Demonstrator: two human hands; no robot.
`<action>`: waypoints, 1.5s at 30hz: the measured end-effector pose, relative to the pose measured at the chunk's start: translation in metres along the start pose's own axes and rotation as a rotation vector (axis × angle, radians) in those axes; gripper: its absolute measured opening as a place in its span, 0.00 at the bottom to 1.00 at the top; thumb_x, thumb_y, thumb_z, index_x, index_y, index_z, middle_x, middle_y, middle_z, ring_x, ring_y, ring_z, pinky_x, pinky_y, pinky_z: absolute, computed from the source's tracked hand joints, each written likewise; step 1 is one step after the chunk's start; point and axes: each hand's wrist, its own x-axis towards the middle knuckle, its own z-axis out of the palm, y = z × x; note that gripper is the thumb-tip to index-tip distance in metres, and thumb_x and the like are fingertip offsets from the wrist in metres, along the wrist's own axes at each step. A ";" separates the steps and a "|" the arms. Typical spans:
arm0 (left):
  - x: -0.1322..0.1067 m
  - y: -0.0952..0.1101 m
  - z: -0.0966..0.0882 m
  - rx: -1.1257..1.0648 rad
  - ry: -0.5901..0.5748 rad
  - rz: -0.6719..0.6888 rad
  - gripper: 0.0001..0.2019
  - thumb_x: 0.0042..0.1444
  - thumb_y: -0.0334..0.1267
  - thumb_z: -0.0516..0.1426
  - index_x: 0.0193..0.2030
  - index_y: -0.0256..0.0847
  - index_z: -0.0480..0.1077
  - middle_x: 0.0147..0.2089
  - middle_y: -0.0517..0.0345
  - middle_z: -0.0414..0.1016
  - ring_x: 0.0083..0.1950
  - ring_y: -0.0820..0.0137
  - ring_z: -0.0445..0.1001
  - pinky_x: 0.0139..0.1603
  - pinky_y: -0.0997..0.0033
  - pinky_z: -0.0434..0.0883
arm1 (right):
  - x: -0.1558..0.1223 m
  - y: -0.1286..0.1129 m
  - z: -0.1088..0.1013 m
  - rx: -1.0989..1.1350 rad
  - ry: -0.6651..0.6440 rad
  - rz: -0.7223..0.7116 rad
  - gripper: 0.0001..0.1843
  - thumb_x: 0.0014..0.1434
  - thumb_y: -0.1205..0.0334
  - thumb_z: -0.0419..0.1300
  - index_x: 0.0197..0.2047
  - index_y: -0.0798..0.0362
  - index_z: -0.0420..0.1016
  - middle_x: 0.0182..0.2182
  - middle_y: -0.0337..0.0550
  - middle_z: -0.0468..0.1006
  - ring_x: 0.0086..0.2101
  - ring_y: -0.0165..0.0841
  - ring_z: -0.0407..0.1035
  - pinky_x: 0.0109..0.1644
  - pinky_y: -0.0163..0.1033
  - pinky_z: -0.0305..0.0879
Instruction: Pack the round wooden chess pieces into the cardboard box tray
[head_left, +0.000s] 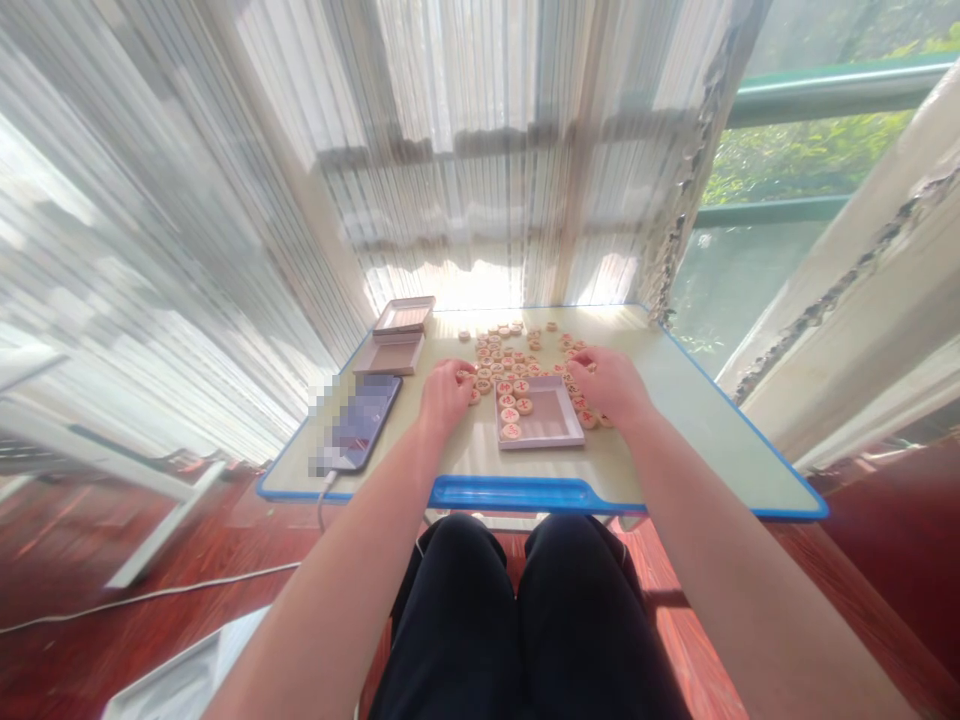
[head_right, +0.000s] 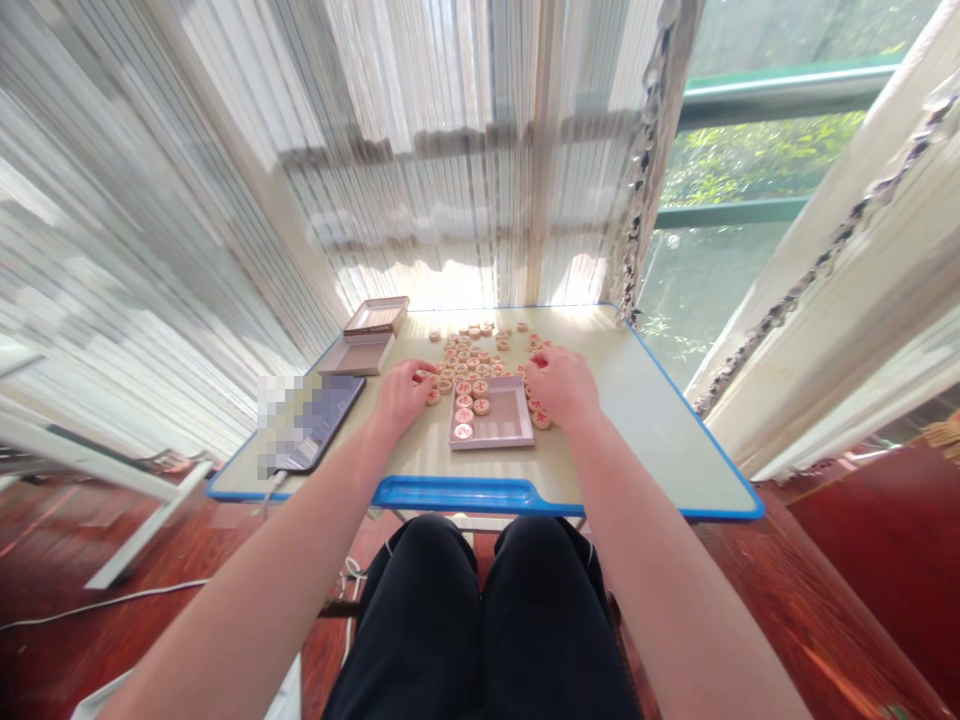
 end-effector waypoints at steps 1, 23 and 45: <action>0.000 0.001 0.000 0.009 -0.012 -0.004 0.11 0.49 0.30 0.53 0.36 0.39 0.75 0.40 0.53 0.77 0.34 0.70 0.74 0.44 0.70 0.70 | 0.000 0.000 -0.002 0.032 0.053 0.006 0.13 0.54 0.58 0.53 0.36 0.54 0.76 0.36 0.47 0.78 0.37 0.38 0.69 0.44 0.42 0.63; 0.000 0.002 -0.003 -0.044 0.001 -0.056 0.09 0.49 0.36 0.55 0.34 0.40 0.76 0.35 0.55 0.78 0.39 0.67 0.74 0.46 0.70 0.69 | 0.002 0.008 -0.014 -0.135 -0.196 0.155 0.19 0.49 0.63 0.55 0.45 0.52 0.76 0.45 0.51 0.74 0.48 0.44 0.65 0.52 0.46 0.59; 0.001 0.001 0.000 -0.073 0.028 0.088 0.09 0.50 0.33 0.53 0.34 0.38 0.73 0.38 0.54 0.75 0.36 0.69 0.72 0.45 0.68 0.70 | -0.017 0.002 -0.043 0.065 -0.612 0.105 0.05 0.45 0.60 0.58 0.26 0.52 0.70 0.22 0.37 0.73 0.25 0.29 0.65 0.26 0.33 0.58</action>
